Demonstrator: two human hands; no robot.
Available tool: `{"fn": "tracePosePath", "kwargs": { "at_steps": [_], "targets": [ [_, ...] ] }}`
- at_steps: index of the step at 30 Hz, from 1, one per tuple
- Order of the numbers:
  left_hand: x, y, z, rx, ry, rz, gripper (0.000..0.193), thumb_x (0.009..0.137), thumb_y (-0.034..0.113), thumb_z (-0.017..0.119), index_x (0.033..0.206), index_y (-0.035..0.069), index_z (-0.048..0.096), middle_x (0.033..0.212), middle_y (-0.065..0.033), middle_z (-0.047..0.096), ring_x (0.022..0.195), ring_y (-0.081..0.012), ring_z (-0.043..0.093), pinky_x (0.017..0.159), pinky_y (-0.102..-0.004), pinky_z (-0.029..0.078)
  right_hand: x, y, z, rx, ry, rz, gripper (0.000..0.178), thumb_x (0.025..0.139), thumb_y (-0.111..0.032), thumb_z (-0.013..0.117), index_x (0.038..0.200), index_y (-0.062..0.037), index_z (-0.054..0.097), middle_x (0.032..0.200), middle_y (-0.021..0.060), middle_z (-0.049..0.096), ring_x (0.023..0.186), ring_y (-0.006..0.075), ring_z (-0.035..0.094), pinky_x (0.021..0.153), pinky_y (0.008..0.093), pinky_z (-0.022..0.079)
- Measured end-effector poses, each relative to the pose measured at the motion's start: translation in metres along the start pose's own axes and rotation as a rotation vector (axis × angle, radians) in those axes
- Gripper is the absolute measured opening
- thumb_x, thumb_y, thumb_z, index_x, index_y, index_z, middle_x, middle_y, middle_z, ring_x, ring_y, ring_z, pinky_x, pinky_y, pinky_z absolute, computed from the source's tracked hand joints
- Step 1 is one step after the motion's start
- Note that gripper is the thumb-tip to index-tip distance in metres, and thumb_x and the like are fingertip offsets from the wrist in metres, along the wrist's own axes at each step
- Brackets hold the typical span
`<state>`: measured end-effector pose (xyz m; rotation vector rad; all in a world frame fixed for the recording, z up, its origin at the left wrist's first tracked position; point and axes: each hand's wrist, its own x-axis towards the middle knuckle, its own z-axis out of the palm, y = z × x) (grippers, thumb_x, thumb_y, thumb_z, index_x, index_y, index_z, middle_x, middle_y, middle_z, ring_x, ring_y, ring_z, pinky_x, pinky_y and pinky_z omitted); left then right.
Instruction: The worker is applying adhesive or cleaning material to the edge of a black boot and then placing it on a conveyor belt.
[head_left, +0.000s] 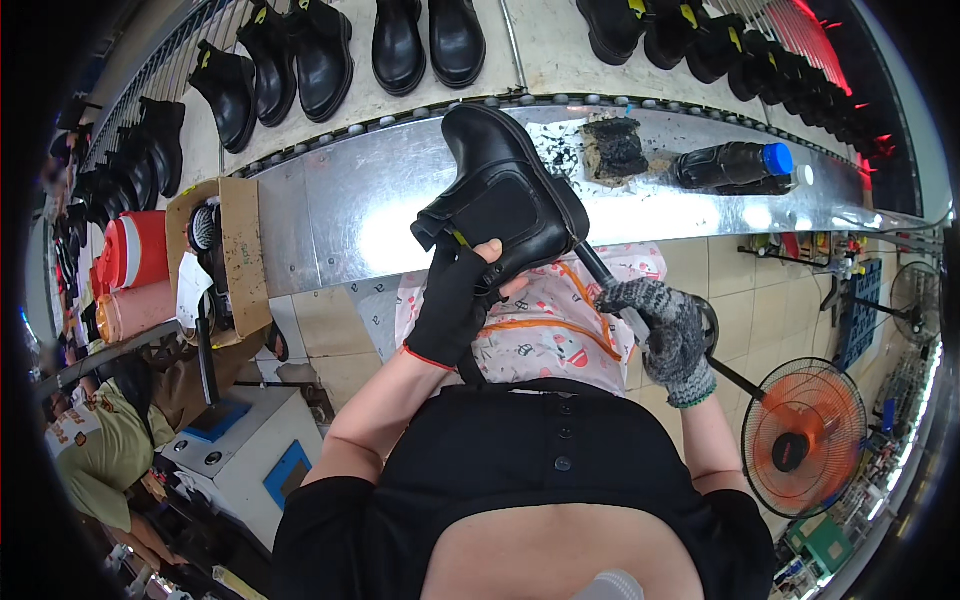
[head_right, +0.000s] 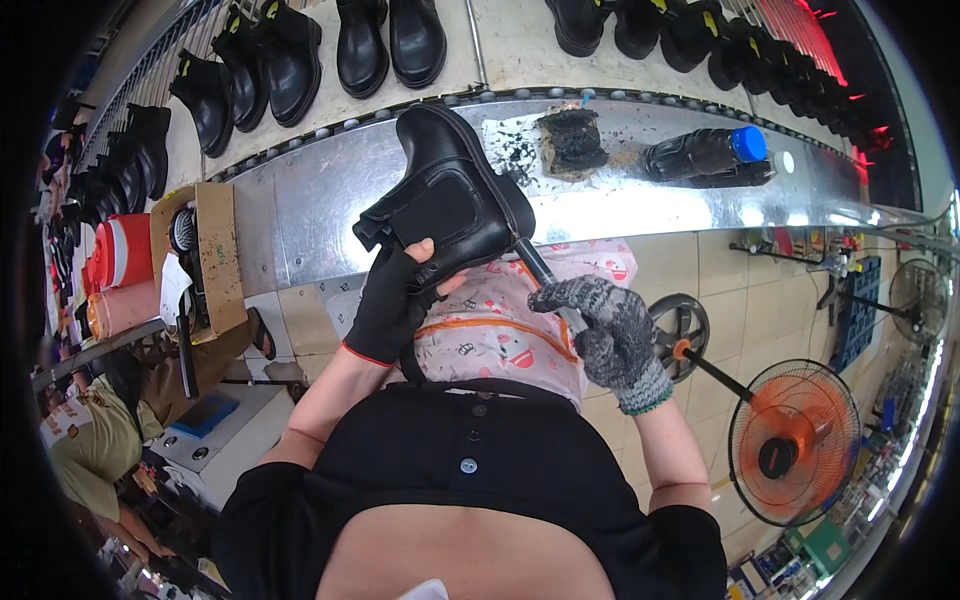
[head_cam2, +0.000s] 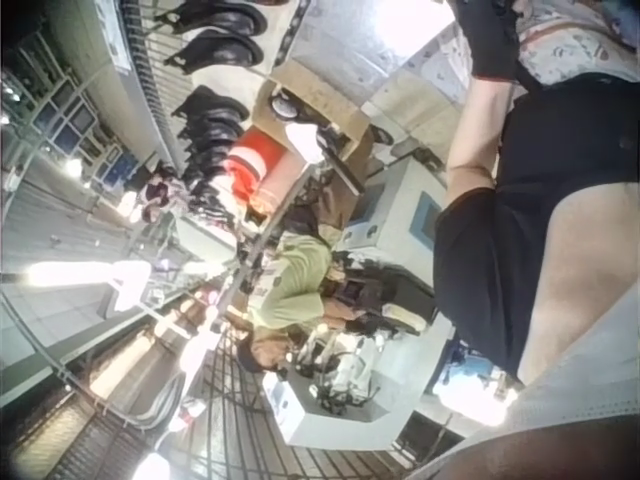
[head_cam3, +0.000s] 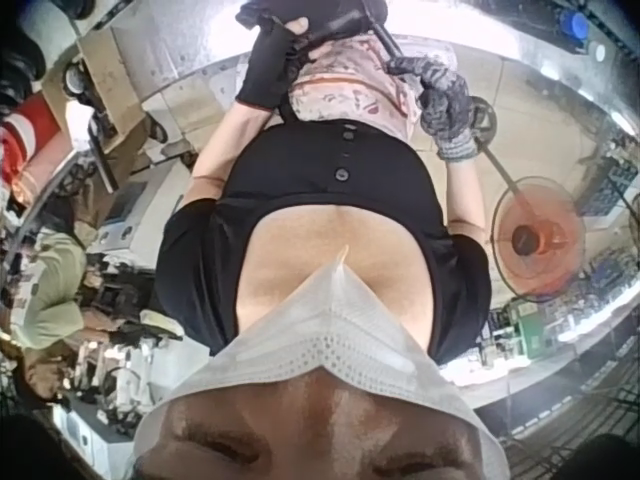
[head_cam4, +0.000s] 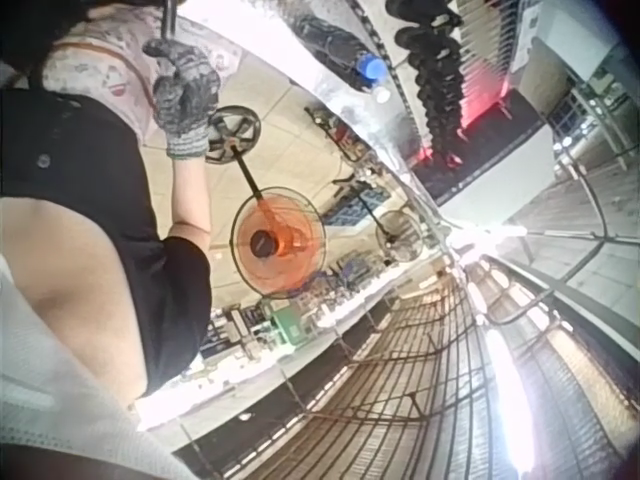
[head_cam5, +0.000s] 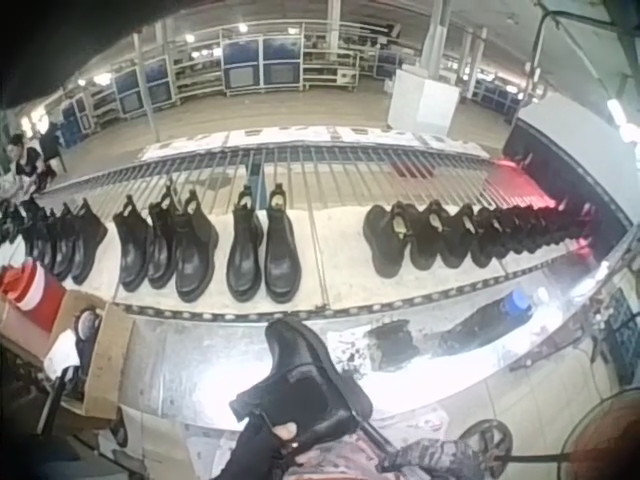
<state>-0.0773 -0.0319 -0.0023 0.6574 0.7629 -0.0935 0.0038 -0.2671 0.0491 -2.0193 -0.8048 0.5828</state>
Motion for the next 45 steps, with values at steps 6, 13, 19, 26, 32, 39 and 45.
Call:
{"fn": "tracePosePath", "kwargs": {
  "at_steps": [6,13,19,26,32,39,45],
  "targets": [
    [-0.001,0.011,0.01,-0.073,-0.004,0.003,0.043,0.087,0.018,0.057,0.124,-0.002,0.044,0.114,-0.0208,0.055,0.097,-0.0318,0.063,0.078,-0.0331,0.058,-0.006,0.001,0.006,-0.039,0.08,-0.061,0.06,0.09,-0.056,0.034,0.095,-0.0057,0.067,0.089,0.0104,0.068,0.082,0.03,0.065,0.075,0.037,0.051],
    [0.003,0.021,0.012,-0.243,-0.09,0.009,0.045,0.089,0.017,0.054,0.126,-0.007,0.041,0.119,-0.0241,0.053,0.105,-0.0379,0.059,0.083,-0.0351,0.057,-0.008,0.01,0.015,0.021,0.123,-0.1,0.057,0.091,-0.051,0.037,0.093,-0.0031,0.067,0.09,0.0123,0.068,0.086,0.0283,0.065,0.077,0.0367,0.05],
    [0.005,0.041,0.009,-0.441,-0.167,-0.038,0.042,0.088,0.015,0.054,0.121,-0.009,0.043,0.113,-0.0231,0.057,0.097,-0.0373,0.062,0.079,-0.0332,0.059,-0.017,0.031,0.037,1.205,0.273,0.471,0.037,0.085,-0.006,0.052,0.122,-0.0016,0.048,0.09,0.0133,0.062,0.06,0.0175,0.06,0.051,0.028,0.049],
    [0.083,0.073,0.012,0.156,-0.321,0.081,0.047,0.084,0.017,0.06,0.125,0.001,0.044,0.109,-0.0189,0.059,0.086,-0.0293,0.066,0.065,-0.031,0.059,0.039,0.114,0.065,0.6,0.584,0.353,0.056,0.089,-0.003,0.052,0.139,-0.0056,0.028,0.08,0.0016,0.052,0.059,0.0075,0.05,0.051,0.0224,0.047],
    [0.214,0.116,0.074,0.407,-0.215,0.101,0.037,0.082,0.016,0.062,0.115,0.002,0.052,0.105,-0.0148,0.06,0.087,-0.0254,0.065,0.066,-0.0315,0.058,0.049,0.16,0.09,0.851,0.626,0.359,0.04,0.089,-0.017,0.054,0.125,-0.0019,0.043,0.069,-0.0004,0.051,0.051,0.0067,0.047,0.044,0.0223,0.04],
    [0.301,0.09,0.19,0.939,0.223,0.426,0.075,0.074,0.036,0.069,0.125,-0.009,0.035,0.101,-0.0266,0.06,0.079,-0.0304,0.066,0.064,-0.0346,0.055,0.043,0.172,0.089,0.658,0.669,0.407,0.039,0.09,-0.025,0.053,0.12,-0.0011,0.046,0.065,0.0007,0.054,0.052,0.0082,0.051,0.045,0.0238,0.042],
    [0.37,0.101,0.153,1.051,0.167,0.661,0.09,0.074,0.04,0.069,0.137,-0.004,0.022,0.098,-0.0184,0.06,0.07,-0.0239,0.063,0.059,-0.0316,0.051,0.049,0.186,0.101,0.606,0.55,0.445,0.035,0.09,-0.021,0.052,0.121,-0.0048,0.048,0.069,0.0012,0.054,0.053,0.0083,0.05,0.048,0.0242,0.042]
  ]
}}
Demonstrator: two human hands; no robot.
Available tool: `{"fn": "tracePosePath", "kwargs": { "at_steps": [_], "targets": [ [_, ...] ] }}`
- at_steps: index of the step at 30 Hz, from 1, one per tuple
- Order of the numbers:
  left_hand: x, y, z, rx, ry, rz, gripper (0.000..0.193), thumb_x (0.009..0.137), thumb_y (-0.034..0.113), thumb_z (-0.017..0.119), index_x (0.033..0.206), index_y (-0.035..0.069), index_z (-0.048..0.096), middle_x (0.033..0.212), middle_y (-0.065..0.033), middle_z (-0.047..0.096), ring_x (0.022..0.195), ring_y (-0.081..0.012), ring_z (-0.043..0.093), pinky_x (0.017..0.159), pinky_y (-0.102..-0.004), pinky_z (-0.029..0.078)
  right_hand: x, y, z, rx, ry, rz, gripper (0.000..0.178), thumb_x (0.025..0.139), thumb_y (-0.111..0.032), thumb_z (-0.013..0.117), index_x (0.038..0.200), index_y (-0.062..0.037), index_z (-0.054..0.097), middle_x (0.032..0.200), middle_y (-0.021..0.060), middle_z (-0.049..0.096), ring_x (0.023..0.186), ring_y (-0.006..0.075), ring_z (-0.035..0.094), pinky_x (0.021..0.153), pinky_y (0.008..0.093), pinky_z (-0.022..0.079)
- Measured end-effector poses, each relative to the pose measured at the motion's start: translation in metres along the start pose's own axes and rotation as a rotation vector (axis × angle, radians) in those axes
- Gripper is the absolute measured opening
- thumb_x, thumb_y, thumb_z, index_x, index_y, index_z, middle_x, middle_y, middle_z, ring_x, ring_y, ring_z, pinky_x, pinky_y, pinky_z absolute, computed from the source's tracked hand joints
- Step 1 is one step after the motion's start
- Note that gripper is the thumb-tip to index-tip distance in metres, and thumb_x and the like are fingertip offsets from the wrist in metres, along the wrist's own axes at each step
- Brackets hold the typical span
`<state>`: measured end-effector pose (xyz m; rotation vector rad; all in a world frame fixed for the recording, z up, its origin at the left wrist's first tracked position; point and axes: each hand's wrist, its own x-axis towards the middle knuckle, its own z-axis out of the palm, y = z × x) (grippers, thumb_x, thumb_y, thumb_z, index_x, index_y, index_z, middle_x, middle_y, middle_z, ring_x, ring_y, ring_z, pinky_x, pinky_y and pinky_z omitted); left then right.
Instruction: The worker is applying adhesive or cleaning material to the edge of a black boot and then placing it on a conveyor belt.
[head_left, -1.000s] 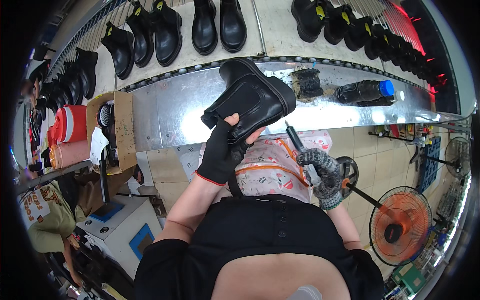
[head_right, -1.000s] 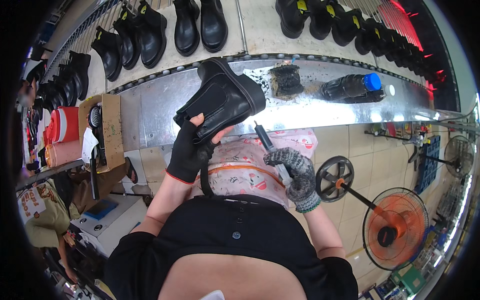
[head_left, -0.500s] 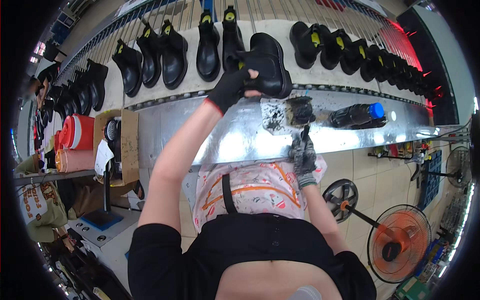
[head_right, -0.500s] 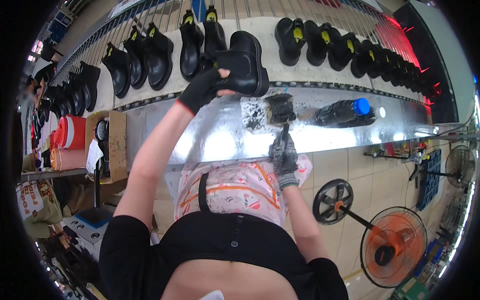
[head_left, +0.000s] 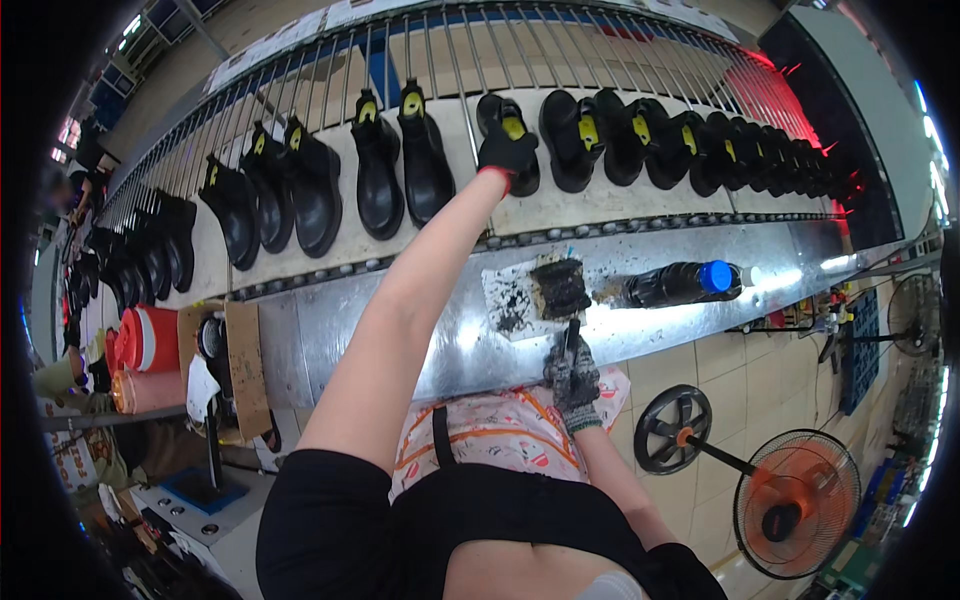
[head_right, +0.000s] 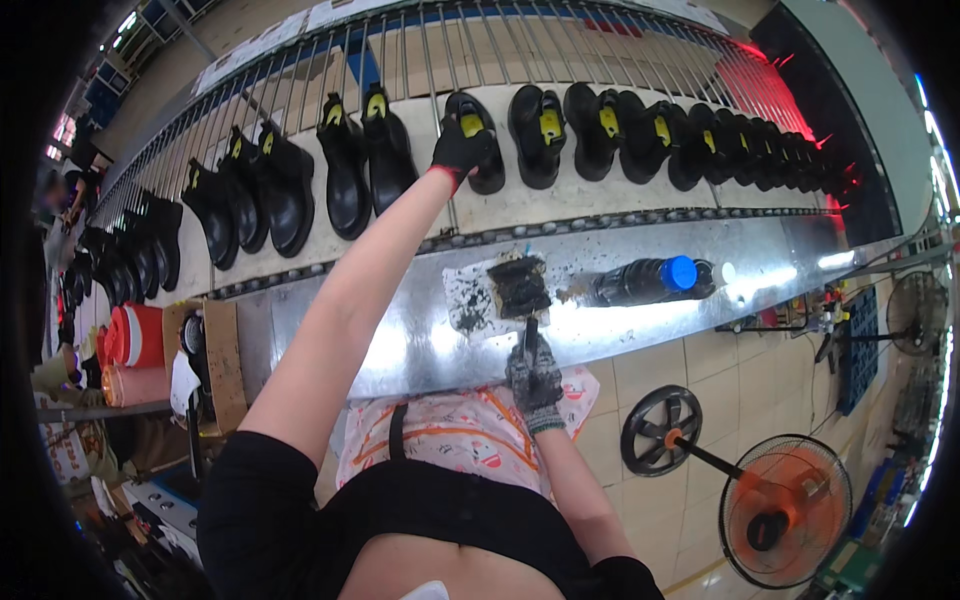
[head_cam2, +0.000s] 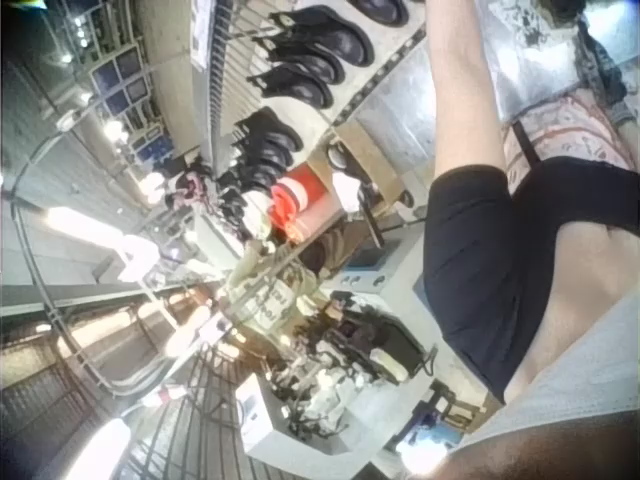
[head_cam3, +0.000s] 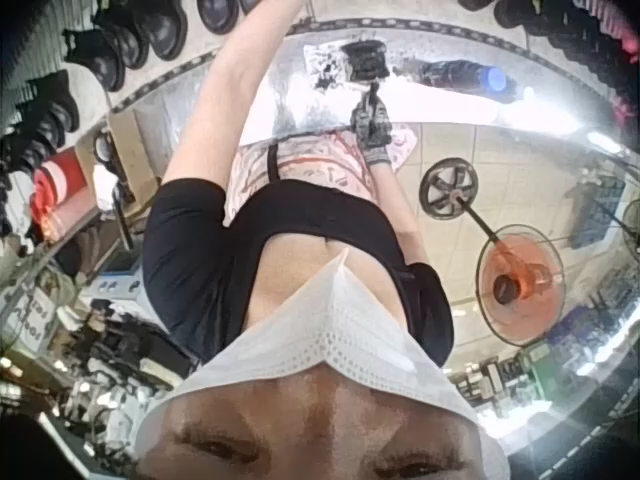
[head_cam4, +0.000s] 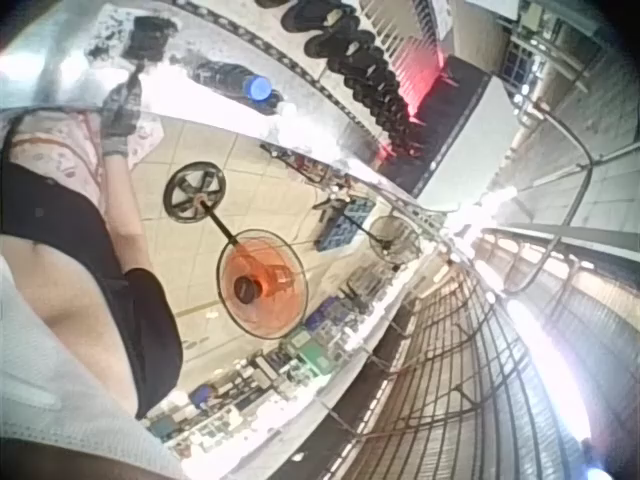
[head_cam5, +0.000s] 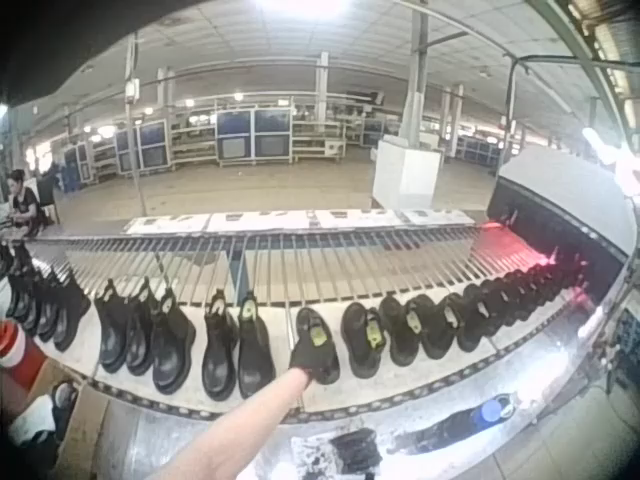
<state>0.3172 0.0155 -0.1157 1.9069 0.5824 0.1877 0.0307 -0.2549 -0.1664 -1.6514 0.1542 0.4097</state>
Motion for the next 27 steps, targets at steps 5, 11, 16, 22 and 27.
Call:
{"fn": "tracePosePath", "kwargs": {
  "at_steps": [5,11,16,22,27],
  "targets": [
    [-0.051,-0.023,-0.047,-0.121,0.608,0.468,0.062,0.074,0.016,0.071,0.125,-0.002,0.041,0.126,-0.0192,0.045,0.122,-0.0276,0.041,0.101,-0.034,0.033,-0.014,-0.002,-0.003,-0.134,-0.013,-0.163,0.047,0.089,-0.018,0.05,0.133,-0.0051,0.039,0.074,-0.002,0.05,0.055,0.0066,0.046,0.049,0.0215,0.041],
    [-0.009,-0.143,-0.098,0.097,0.45,0.139,0.072,0.07,0.021,0.073,0.128,-0.003,0.037,0.123,-0.0227,0.05,0.117,-0.0343,0.048,0.101,-0.0386,0.036,-0.007,0.008,-0.01,0.254,-0.219,0.33,0.057,0.089,-0.02,0.047,0.143,-0.0098,0.03,0.112,0.0196,0.057,0.092,0.0362,0.057,0.075,0.0406,0.049],
    [0.005,-0.1,-0.096,0.345,0.264,-0.121,0.094,0.059,0.041,0.078,0.129,-0.002,0.034,0.121,-0.0263,0.052,0.114,-0.0399,0.051,0.094,-0.043,0.043,0.005,0.034,0.004,-0.395,0.049,-0.256,0.024,0.094,-0.02,0.045,0.115,-0.0088,0.048,0.069,-0.0024,0.047,0.052,0.0065,0.044,0.046,0.0206,0.037],
    [-0.067,-0.064,-0.145,0.431,0.209,0.01,0.059,0.057,0.033,0.081,0.1,-0.002,0.063,0.1,-0.0182,0.065,0.091,-0.0302,0.062,0.081,-0.0344,0.048,0.003,0.032,-0.001,-0.394,-0.064,0.047,0.056,0.087,-0.022,0.049,0.14,-0.0119,0.036,0.119,0.0205,0.054,0.097,0.035,0.058,0.079,0.0412,0.049],
    [-0.173,-0.055,-0.174,-0.031,0.017,-0.027,0.049,0.059,0.021,0.077,0.098,-0.005,0.061,0.089,-0.0093,0.066,0.082,-0.0186,0.062,0.078,-0.0311,0.048,-0.007,-0.049,0.004,-0.248,-0.016,0.041,0.035,0.09,-0.026,0.049,0.119,-0.0059,0.044,0.08,0.0113,0.055,0.063,0.0222,0.055,0.058,0.0334,0.046]
  ]
}}
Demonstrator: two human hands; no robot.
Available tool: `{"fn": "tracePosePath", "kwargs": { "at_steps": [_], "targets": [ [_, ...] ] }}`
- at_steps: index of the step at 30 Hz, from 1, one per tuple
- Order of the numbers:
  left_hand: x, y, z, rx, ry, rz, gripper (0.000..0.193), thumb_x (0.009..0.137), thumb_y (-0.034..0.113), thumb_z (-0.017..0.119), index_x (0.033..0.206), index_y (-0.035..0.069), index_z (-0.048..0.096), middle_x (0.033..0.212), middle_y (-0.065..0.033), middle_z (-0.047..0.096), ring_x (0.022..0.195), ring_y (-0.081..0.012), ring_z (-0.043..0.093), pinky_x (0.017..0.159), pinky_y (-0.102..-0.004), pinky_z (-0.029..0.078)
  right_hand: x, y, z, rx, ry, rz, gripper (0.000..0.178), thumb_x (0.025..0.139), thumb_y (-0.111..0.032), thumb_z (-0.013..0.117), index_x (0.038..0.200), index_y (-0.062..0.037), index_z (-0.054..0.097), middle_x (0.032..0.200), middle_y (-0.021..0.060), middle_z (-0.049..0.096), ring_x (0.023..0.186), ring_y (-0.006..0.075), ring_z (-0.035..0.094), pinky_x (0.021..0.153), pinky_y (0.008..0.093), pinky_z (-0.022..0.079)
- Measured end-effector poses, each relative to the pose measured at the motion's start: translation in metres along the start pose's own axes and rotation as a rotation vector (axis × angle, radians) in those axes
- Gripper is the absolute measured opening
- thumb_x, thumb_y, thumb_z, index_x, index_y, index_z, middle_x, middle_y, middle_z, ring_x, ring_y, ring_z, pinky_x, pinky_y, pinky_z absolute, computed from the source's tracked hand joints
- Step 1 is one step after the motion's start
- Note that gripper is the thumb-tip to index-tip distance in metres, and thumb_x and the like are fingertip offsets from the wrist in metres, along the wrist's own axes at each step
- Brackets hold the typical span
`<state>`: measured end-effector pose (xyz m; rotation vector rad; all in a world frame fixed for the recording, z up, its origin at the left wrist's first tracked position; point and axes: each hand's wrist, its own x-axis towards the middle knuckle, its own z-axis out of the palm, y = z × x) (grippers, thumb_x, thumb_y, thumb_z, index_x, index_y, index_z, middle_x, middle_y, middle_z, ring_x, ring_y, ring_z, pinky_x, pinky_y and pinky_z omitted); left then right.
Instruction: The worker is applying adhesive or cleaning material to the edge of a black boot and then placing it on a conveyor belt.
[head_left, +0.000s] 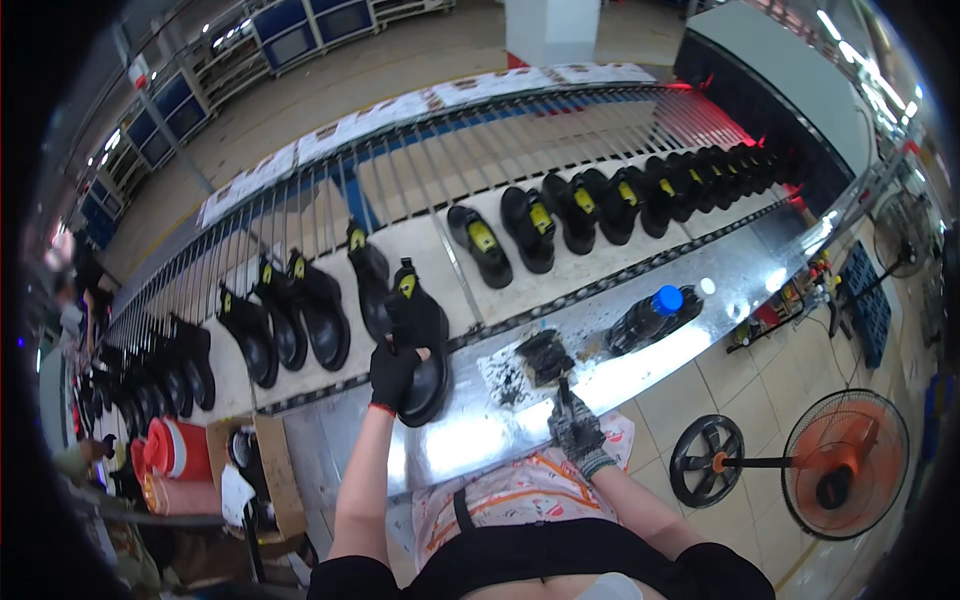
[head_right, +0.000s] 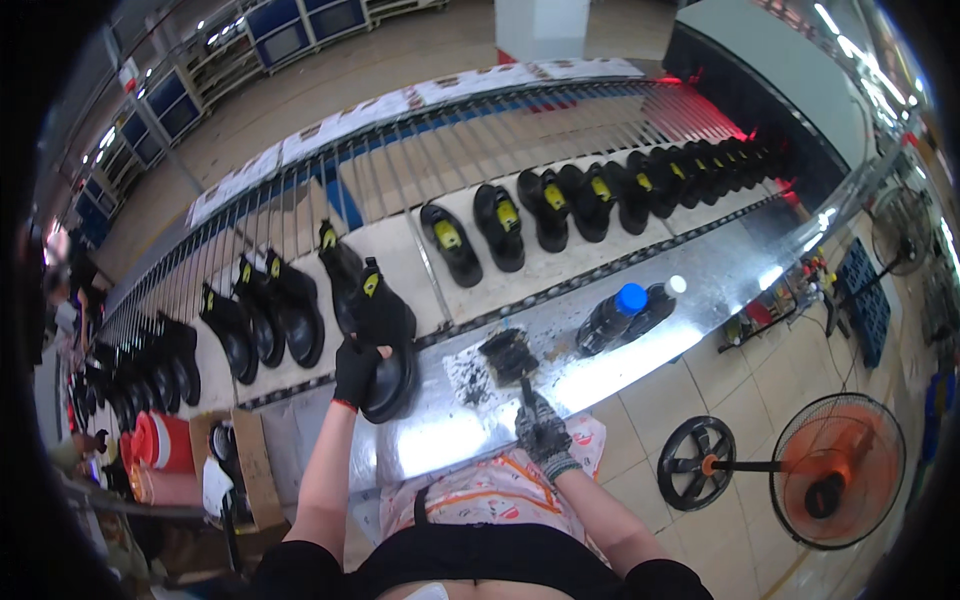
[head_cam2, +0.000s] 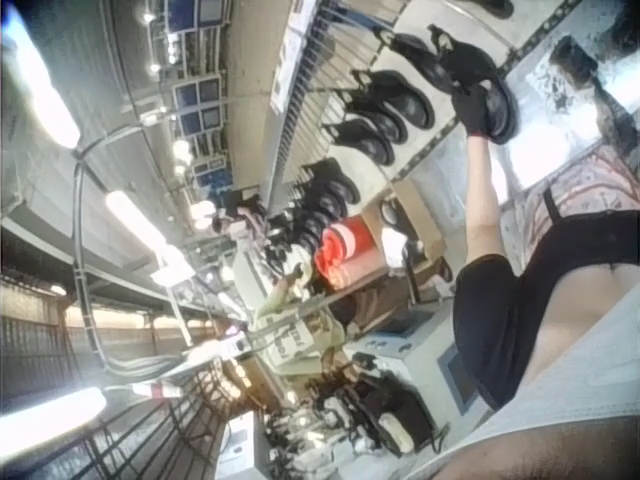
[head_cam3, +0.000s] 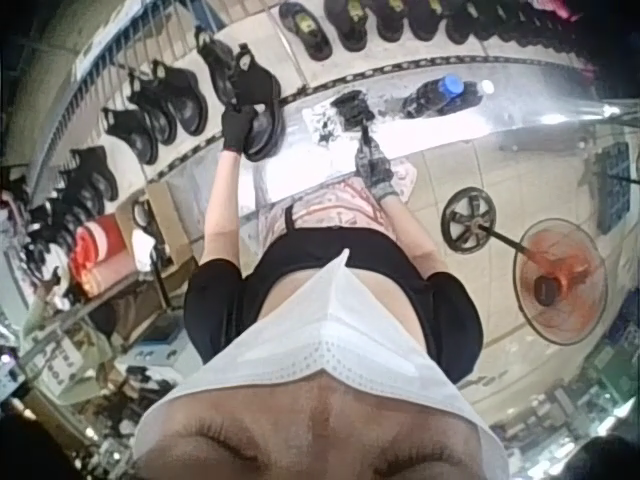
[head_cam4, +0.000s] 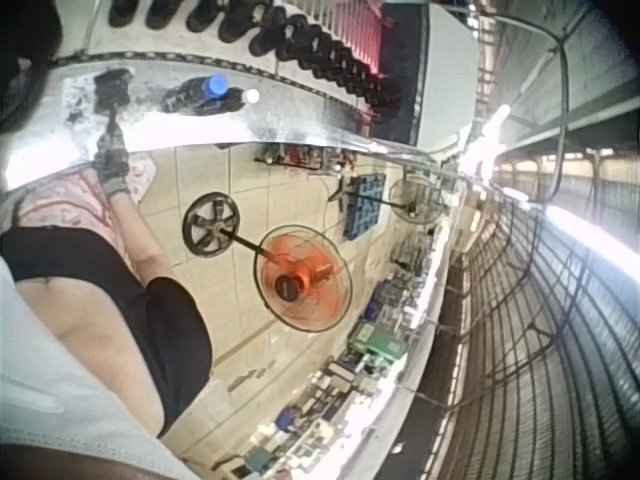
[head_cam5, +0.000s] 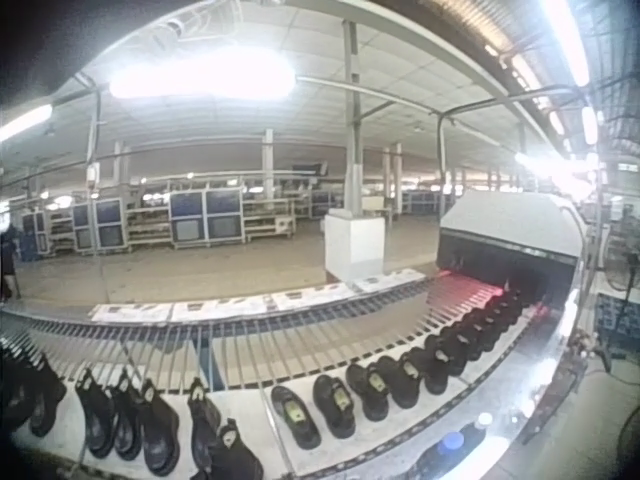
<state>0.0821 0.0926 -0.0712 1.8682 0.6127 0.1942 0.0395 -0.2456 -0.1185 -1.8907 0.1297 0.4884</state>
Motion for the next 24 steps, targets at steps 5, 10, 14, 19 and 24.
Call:
{"fn": "tracePosePath", "kwargs": {
  "at_steps": [5,10,14,19,24],
  "targets": [
    [-0.102,-0.022,-0.013,0.133,0.111,-0.088,0.072,0.055,0.03,0.082,0.116,0.003,0.053,0.1,-0.0127,0.063,0.09,-0.0243,0.062,0.077,-0.0343,0.049,0.018,0.053,0.007,-0.231,0.122,-0.414,0.027,0.095,-0.027,0.046,0.107,-0.0041,0.05,0.071,0.0001,0.052,0.053,0.0085,0.049,0.046,0.0245,0.041],
    [-0.142,-0.042,-0.004,-0.097,0.166,0.067,0.07,0.075,0.023,0.074,0.133,0.001,0.042,0.116,-0.0085,0.059,0.105,-0.0179,0.056,0.09,-0.0301,0.043,-0.015,-0.004,-0.001,-0.42,0.218,-0.371,0.044,0.092,-0.014,0.049,0.133,-0.0076,0.035,0.096,0.0051,0.056,0.067,0.0109,0.057,0.053,0.0245,0.048],
    [-0.089,-0.047,-0.033,-0.716,0.06,-0.017,0.06,0.093,0.044,0.046,0.138,0.006,0.036,0.126,-0.0091,0.053,0.116,-0.0168,0.049,0.088,-0.0257,0.037,-0.034,0.008,0.003,0.509,0.149,0.051,0.064,0.09,-0.006,0.052,0.143,-0.0178,0.019,0.1,0.0071,0.055,0.062,0.0107,0.054,0.042,0.0209,0.042],
    [0.003,-0.04,-0.03,-0.721,-0.263,0.037,0.07,0.093,0.06,0.031,0.113,-0.001,0.057,0.099,-0.0079,0.065,0.09,-0.0121,0.056,0.075,-0.0232,0.039,-0.047,-0.053,0.014,0.703,0.023,0.236,0.044,0.096,-0.014,0.042,0.139,-0.0135,0.03,0.095,0.0114,0.063,0.059,0.0101,0.057,0.046,0.0204,0.048],
    [0.02,-0.032,-0.022,-0.522,-0.656,-0.003,0.083,0.088,0.07,0.017,0.067,0.001,0.057,0.081,-0.0109,0.057,0.079,-0.0203,0.052,0.077,-0.0295,0.04,-0.071,-0.065,0.016,0.699,0.074,0.267,0.052,0.097,-0.016,0.04,0.145,-0.0144,0.02,0.099,0.015,0.062,0.059,0.012,0.058,0.044,0.0241,0.051]
  ]
}}
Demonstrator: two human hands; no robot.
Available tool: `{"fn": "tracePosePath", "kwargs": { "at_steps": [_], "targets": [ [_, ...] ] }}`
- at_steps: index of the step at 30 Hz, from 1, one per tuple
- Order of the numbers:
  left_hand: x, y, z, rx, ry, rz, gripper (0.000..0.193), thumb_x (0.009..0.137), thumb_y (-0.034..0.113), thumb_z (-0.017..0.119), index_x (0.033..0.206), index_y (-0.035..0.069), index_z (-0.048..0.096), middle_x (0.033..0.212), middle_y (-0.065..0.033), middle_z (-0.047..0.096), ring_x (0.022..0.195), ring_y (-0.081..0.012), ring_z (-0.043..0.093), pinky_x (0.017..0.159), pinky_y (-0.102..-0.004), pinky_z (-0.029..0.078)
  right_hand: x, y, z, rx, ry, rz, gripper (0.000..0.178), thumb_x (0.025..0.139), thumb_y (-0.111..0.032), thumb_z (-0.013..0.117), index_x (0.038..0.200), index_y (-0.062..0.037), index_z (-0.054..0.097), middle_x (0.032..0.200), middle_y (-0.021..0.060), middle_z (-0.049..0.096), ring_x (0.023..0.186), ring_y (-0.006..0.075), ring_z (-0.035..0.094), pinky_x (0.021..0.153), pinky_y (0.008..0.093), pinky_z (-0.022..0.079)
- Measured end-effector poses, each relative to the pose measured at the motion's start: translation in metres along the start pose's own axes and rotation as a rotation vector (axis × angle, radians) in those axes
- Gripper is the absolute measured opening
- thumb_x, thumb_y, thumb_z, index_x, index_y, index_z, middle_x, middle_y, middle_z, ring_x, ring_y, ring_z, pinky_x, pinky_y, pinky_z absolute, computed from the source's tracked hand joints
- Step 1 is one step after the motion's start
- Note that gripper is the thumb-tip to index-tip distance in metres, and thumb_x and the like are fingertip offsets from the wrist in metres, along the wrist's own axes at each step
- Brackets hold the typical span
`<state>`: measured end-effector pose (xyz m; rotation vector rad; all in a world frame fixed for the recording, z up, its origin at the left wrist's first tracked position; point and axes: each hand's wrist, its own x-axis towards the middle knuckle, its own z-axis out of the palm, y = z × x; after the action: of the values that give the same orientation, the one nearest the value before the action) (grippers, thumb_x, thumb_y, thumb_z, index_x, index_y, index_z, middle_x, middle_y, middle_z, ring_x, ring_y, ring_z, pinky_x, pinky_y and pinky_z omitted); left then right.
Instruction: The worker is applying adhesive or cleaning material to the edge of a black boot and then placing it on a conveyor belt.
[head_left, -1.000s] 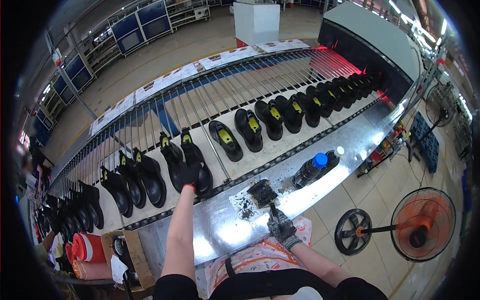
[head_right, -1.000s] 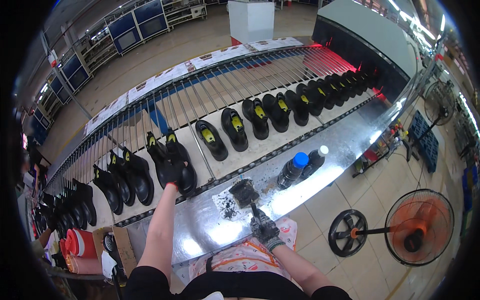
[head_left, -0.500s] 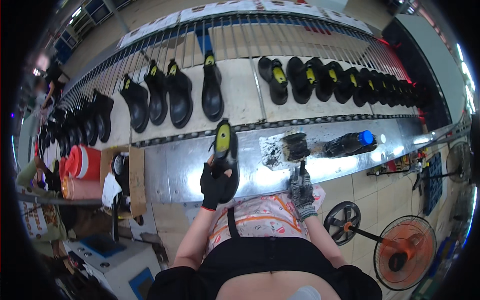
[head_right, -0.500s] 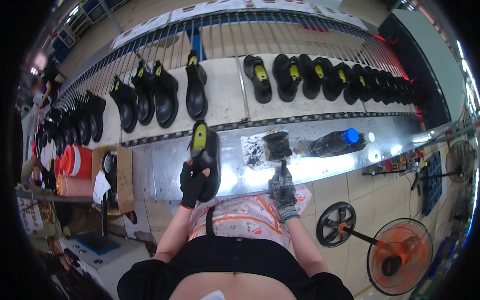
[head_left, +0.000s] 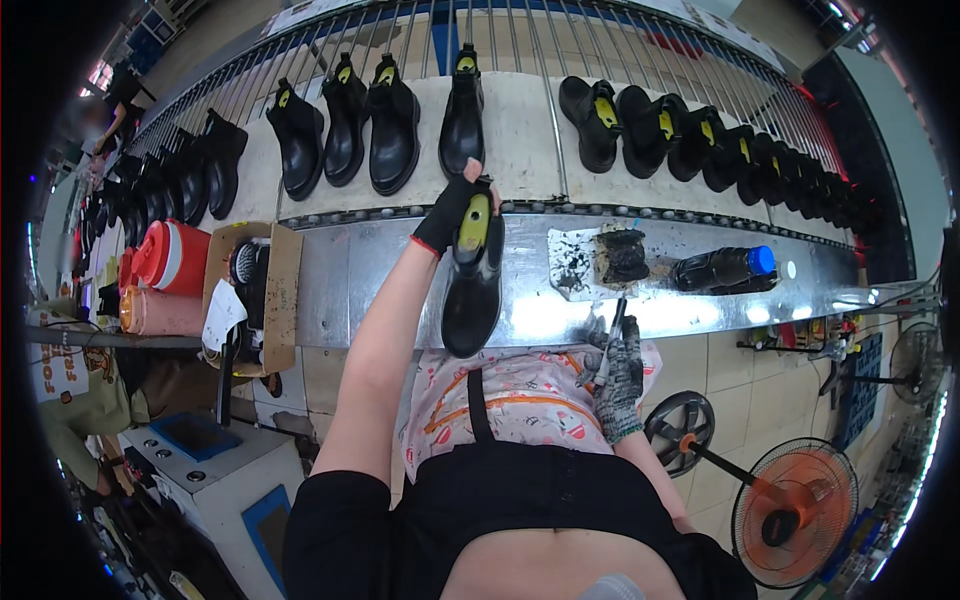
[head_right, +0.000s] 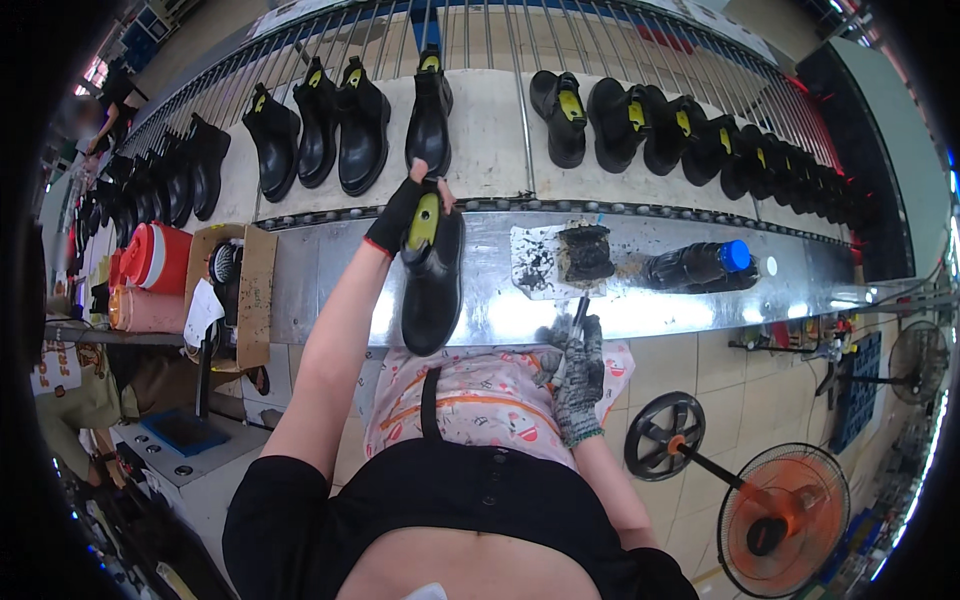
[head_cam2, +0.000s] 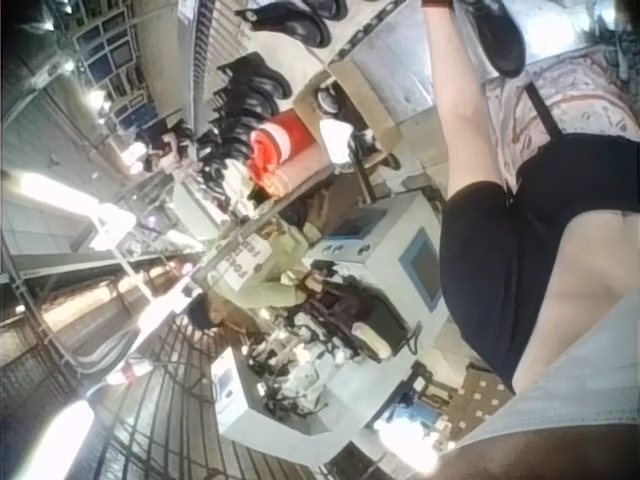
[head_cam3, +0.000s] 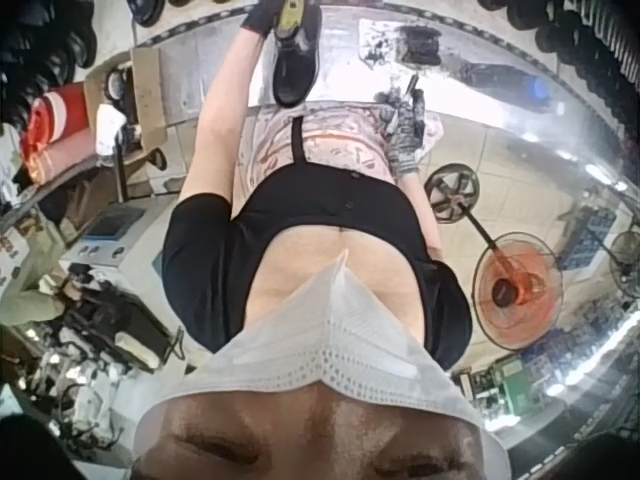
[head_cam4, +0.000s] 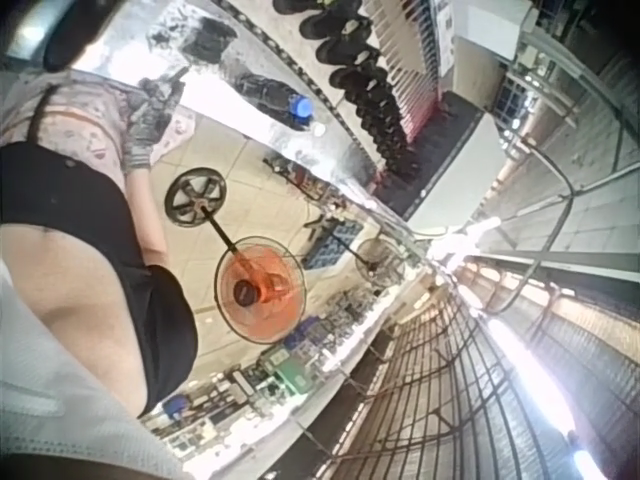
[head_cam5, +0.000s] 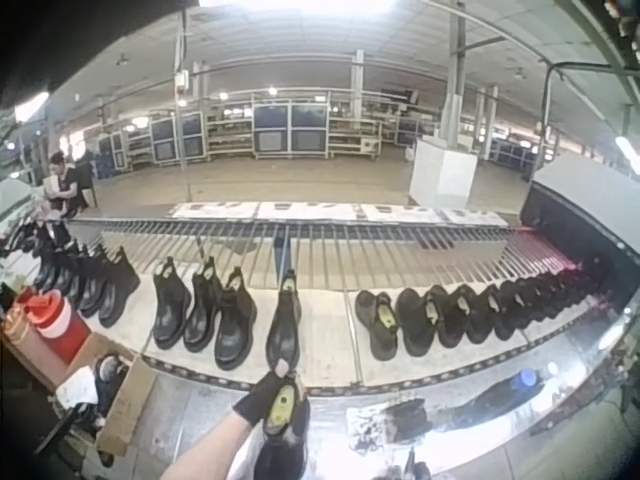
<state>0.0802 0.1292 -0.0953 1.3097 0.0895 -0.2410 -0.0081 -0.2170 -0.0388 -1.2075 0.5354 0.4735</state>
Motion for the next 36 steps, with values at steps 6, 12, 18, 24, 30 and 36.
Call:
{"fn": "tracePosePath", "kwargs": {
  "at_steps": [6,12,18,24,30,36],
  "targets": [
    [-0.041,0.049,0.039,-0.196,-0.095,0.561,0.082,0.081,0.077,0.021,0.059,0.004,0.052,0.061,-0.0058,0.05,0.07,-0.0184,0.045,0.087,-0.0319,0.032,-0.004,-0.008,-0.002,-0.166,0.0,-0.141,0.052,0.094,-0.016,0.046,0.143,-0.011,0.028,0.099,0.0118,0.06,0.058,0.0101,0.055,0.045,0.0232,0.048],
    [-0.076,0.072,0.064,-0.069,-0.104,0.692,0.086,0.07,0.086,0.028,0.052,0.005,0.052,0.055,-0.0059,0.052,0.062,-0.0167,0.047,0.084,-0.0336,0.034,-0.004,-0.018,0.007,-0.155,-0.009,-0.377,0.018,0.091,-0.007,0.052,0.109,-0.0036,0.05,0.094,0.01,0.062,0.055,0.0087,0.057,0.043,0.0229,0.049],
    [-0.073,0.081,0.076,-0.001,-0.2,0.698,0.086,0.065,0.089,0.034,0.049,0.007,0.052,0.054,-0.0039,0.056,0.061,-0.0175,0.05,0.074,-0.031,0.039,0.007,-0.029,-0.022,-0.321,-0.122,-0.303,0.019,0.09,-0.008,0.053,0.108,-0.0028,0.054,0.095,0.0102,0.061,0.06,0.0088,0.057,0.046,0.0223,0.051],
    [-0.069,0.08,0.083,-0.009,-0.269,0.697,0.086,0.063,0.09,0.034,0.049,0.007,0.055,0.055,-0.0037,0.057,0.06,-0.0176,0.05,0.073,-0.0306,0.039,-0.015,-0.107,0.026,-0.276,-0.592,-0.095,0.05,0.079,-0.019,0.069,0.123,-0.0035,0.052,0.104,0.0131,0.058,0.076,0.0075,0.058,0.051,0.016,0.049],
    [-0.067,0.075,0.077,-0.019,-0.354,0.625,0.089,0.059,0.093,0.035,0.051,0.008,0.06,0.055,-0.0029,0.058,0.062,-0.0195,0.05,0.095,-0.0365,0.027,-0.013,-0.14,0.058,-1.21,-0.8,-0.958,0.047,0.076,-0.041,0.067,0.107,-0.006,0.065,0.102,0.0128,0.065,0.094,0.0265,0.061,0.079,0.0371,0.05],
    [-0.07,0.076,0.079,-0.033,-0.356,0.631,0.09,0.057,0.094,0.036,0.051,0.008,0.06,0.054,-0.0031,0.058,0.062,-0.0203,0.05,0.096,-0.0382,0.026,-0.024,-0.151,0.068,-1.547,-0.796,-0.981,0.057,0.068,-0.051,0.072,0.116,-0.0224,0.063,0.111,0.0047,0.064,0.098,0.026,0.06,0.084,0.0373,0.047]
  ]
}}
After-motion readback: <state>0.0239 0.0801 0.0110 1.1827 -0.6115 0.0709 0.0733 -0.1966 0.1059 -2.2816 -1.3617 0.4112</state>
